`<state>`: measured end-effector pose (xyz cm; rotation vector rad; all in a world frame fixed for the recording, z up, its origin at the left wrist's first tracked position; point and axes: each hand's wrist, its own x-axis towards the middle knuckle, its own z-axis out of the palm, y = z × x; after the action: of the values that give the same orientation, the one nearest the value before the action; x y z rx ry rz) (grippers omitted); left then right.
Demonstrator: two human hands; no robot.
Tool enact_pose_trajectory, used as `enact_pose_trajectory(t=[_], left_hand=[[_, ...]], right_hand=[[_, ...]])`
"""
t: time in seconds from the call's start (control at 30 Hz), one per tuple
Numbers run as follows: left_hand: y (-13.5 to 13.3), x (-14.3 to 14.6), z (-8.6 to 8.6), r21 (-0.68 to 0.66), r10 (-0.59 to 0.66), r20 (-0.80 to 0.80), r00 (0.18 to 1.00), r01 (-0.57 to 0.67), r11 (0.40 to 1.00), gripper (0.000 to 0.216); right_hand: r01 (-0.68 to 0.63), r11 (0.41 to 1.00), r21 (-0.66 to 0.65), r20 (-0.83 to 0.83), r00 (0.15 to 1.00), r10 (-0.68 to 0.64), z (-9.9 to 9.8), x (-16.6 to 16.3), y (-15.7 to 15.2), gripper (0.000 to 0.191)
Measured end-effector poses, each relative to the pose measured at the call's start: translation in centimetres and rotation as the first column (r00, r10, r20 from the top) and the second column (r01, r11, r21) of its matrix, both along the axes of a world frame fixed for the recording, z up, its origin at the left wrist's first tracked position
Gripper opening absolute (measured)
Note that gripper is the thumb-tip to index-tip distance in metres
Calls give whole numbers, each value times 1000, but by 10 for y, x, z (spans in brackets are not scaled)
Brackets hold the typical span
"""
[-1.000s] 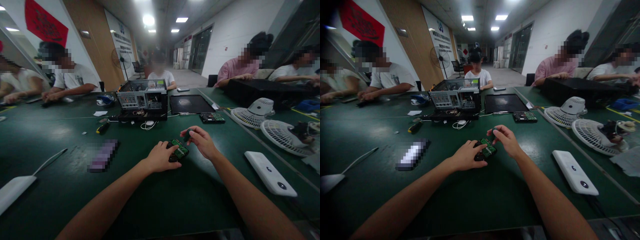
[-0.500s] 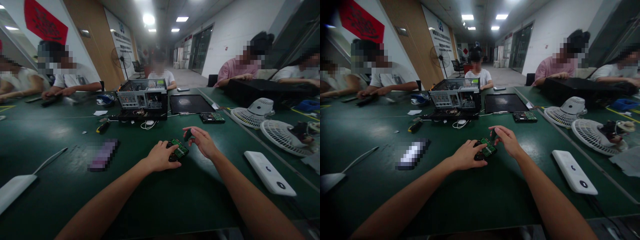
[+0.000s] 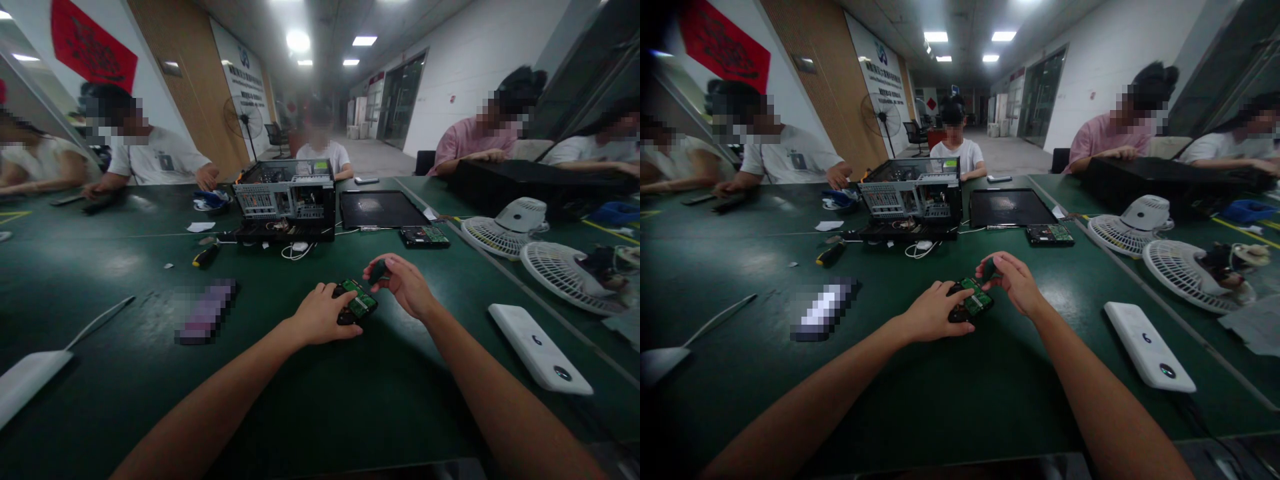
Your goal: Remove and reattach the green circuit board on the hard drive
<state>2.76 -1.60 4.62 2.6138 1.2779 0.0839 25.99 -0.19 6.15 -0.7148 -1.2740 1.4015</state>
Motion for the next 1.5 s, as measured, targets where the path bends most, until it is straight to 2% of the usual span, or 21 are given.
enact_pose_trajectory(t=[0.4, 0.63, 0.9, 1.03, 1.2, 1.37, 1.5], left_hand=[[0, -1, 2, -1, -2, -3, 1000, 2, 1000, 90], [0, -1, 1, -23, 1, 3, 1000, -1, 1000, 91], [-2, 1, 6, -35, 13, -9, 1000, -13, 999, 90], [-2, 1, 3, -19, 13, -12, 1000, -13, 1000, 90], [-1, 0, 2, -8, 4, 4, 1000, -4, 1000, 90], [-1, 0, 5, -22, 4, 2, 1000, -4, 1000, 90], [-1, 0, 7, -37, 6, -6, 1000, -6, 999, 90]], right_hand=[[14, 999, 52, 95, 995, -18, 1, 2, 0, 31], [32, 995, 92, 171, 984, -47, 5, 2, -2, 22], [10, 999, 50, 106, 994, -15, 4, 2, -2, 18], [13, 996, 91, 170, 985, -29, 4, 5, -1, 30], [39, 987, 158, 296, 951, -85, 8, 4, -4, 23], [45, 994, 103, 205, 976, -66, 6, -1, -6, 19], [26, 997, 68, 126, 991, -35, 3, -1, -3, 28]])
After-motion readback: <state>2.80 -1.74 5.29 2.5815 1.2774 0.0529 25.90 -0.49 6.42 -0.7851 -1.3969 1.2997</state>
